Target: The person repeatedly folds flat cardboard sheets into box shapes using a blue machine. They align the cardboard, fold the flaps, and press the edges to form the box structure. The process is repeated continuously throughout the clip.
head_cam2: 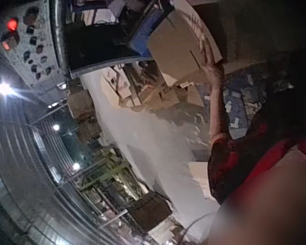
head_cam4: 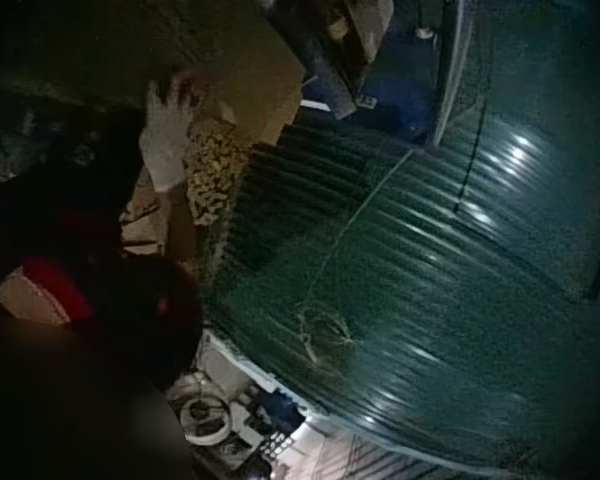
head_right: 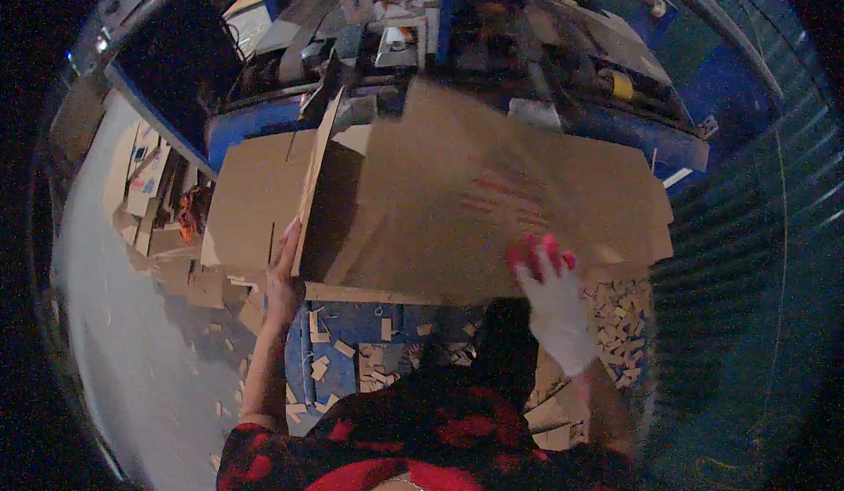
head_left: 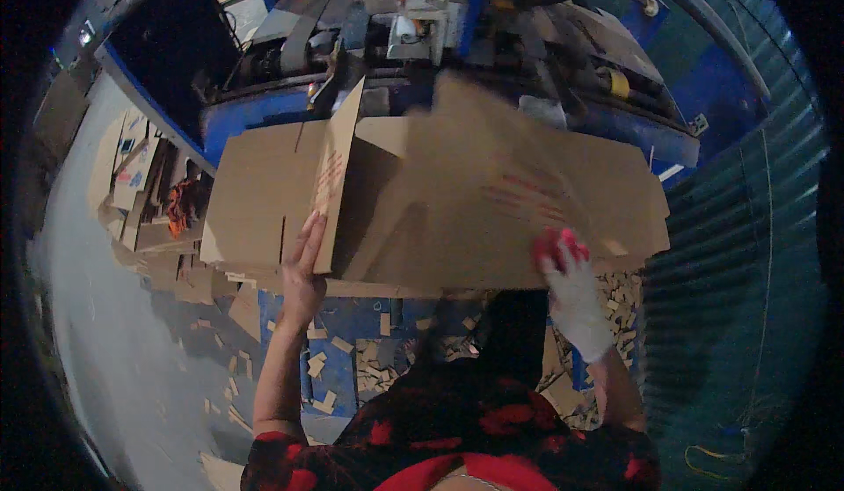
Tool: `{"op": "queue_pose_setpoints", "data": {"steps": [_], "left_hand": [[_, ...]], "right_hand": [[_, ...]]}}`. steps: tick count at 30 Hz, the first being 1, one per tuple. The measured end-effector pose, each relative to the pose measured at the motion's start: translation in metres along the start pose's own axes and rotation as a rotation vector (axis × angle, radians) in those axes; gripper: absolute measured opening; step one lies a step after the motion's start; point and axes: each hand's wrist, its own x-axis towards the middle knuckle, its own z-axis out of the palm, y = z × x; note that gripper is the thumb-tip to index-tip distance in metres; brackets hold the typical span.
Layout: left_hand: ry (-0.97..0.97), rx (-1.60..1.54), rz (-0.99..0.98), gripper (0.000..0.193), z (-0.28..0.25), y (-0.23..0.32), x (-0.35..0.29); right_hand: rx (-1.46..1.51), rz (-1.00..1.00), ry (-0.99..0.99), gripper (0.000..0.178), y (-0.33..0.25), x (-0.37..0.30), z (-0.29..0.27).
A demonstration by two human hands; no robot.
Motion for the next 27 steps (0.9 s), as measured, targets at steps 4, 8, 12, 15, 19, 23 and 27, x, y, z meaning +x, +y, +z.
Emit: {"op": "queue_pose_setpoints", "data": {"steps": [4, 8, 12, 15, 19, 23, 27], "left_hand": [[0.0, 0.132, 0.21, 0.071, 0.026, -0.004, 0.05], [0.005, 0.212, 0.239, 0.065, 0.046, -0.025, 0.103], [0.034, 0.186, 0.139, 0.066, 0.054, -0.05, 0.134], [0.043, 0.195, 0.161, 0.069, 0.049, -0.056, 0.134], [0.1, 0.22, 0.201, 0.073, 0.054, -0.048, 0.127], [0.115, 0.285, 0.325, 0.071, 0.073, -0.043, 0.143], [0.064, 0.506, 0.217, 0.06, 0.092, -0.056, 0.196]], "right_hand": [[-0.134, -0.077, -0.099, 0.065, 0.016, 0.059, 0.025], [-0.128, -0.113, 0.008, 0.056, 0.039, 0.097, 0.047], [-0.188, -0.132, -0.056, 0.053, 0.04, 0.117, 0.062], [-0.227, -0.164, -0.063, 0.053, 0.036, 0.122, 0.064], [-0.205, -0.245, -0.075, 0.048, 0.051, 0.126, 0.061], [0.052, -0.19, 0.013, 0.042, 0.088, 0.15, 0.065], [-0.005, -0.159, 0.197, 0.042, 0.108, 0.206, 0.079]]}}
